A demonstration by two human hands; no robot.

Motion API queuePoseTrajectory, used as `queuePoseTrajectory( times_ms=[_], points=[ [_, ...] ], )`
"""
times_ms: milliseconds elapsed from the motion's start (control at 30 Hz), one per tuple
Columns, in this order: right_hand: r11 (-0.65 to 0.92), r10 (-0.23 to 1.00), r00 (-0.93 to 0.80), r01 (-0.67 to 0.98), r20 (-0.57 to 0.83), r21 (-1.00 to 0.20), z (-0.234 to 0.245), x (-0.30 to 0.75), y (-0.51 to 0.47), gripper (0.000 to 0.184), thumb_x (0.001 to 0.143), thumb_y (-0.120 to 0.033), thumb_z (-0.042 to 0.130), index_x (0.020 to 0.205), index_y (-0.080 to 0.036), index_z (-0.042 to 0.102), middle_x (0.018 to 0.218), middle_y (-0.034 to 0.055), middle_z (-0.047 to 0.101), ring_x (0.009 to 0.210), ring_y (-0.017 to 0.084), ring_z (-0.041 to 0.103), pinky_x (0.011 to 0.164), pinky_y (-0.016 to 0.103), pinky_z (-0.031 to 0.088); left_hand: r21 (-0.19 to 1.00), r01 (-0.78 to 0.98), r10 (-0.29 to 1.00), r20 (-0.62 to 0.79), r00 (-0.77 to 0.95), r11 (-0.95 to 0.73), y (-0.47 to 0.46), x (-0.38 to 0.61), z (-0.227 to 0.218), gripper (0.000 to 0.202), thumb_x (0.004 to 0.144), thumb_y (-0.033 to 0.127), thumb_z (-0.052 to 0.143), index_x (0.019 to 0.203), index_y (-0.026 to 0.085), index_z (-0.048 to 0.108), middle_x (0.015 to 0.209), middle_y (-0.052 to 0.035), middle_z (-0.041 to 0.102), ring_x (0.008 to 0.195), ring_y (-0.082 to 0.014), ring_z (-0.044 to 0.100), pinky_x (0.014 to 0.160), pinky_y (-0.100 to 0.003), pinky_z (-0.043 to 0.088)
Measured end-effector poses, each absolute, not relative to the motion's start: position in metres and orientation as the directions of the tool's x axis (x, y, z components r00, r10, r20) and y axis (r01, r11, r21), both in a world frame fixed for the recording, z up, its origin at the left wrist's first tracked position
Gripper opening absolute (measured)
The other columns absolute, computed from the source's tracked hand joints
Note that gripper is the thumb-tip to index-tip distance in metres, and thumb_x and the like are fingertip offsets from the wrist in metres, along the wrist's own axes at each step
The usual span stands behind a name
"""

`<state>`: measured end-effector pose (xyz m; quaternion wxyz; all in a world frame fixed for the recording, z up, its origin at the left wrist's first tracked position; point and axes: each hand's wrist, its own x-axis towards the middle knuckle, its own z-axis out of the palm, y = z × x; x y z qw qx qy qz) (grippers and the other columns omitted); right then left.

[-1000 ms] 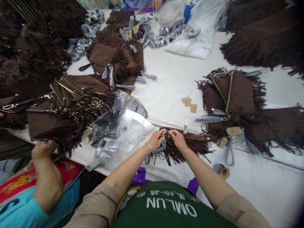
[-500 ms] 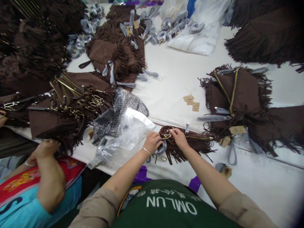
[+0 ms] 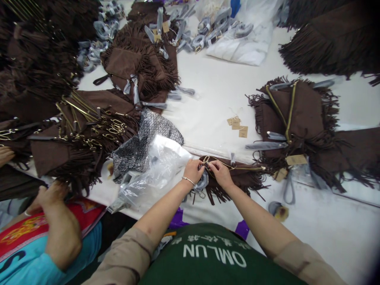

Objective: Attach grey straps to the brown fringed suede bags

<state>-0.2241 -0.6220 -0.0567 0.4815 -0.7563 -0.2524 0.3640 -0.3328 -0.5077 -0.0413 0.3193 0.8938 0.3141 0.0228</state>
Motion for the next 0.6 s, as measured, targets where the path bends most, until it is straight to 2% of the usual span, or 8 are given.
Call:
queuePoseTrajectory(
  times_ms=[167,400,600],
  points=[
    [-0.461,0.742,0.621,0.199,-0.253,-0.865,-0.0549,-0.2249,-0.619,0.022,0.082,-0.04,0.049,0.08,-0.021,0.059,0.078,-0.0011,0.062,0.074,0.014,0.055,0.071,0.028,0.039,0.552,0.55,0.596,-0.116,0.795,-0.627,-0.5103,-0.3281,-0.0456,0.008,0.078,0.024,0.054,0.08,0.017,0.058,0.075,-0.003,0.058,0.078,-0.0178,0.048,0.076,-0.032,0.04],
    [-0.508,0.719,0.655,0.267,-0.233,-0.819,-0.0572,-0.2293,-0.6169,0.018,0.082,-0.037,0.049,0.079,-0.021,0.058,0.078,-0.0016,0.061,0.074,0.014,0.055,0.068,0.027,0.037,0.531,0.503,0.554,-0.074,0.829,-0.682,-0.5138,-0.3291,-0.0456,0.011,0.079,0.025,0.055,0.079,0.016,0.059,0.079,-0.0055,0.06,0.083,-0.0196,0.049,0.081,-0.034,0.04],
    [-0.45,0.738,0.643,0.243,-0.205,-0.859,-0.0571,-0.229,-0.6219,0.021,0.083,-0.039,0.048,0.081,-0.021,0.059,0.082,-0.0006,0.063,0.078,0.014,0.056,0.073,0.028,0.039,0.67,0.43,0.508,-0.091,0.857,-0.606,-0.5102,-0.3318,-0.0431,0.026,0.088,0.031,0.043,0.091,0.018,0.065,0.087,-0.0048,0.066,0.084,-0.0161,0.054,0.087,-0.034,0.039]
  ],
)
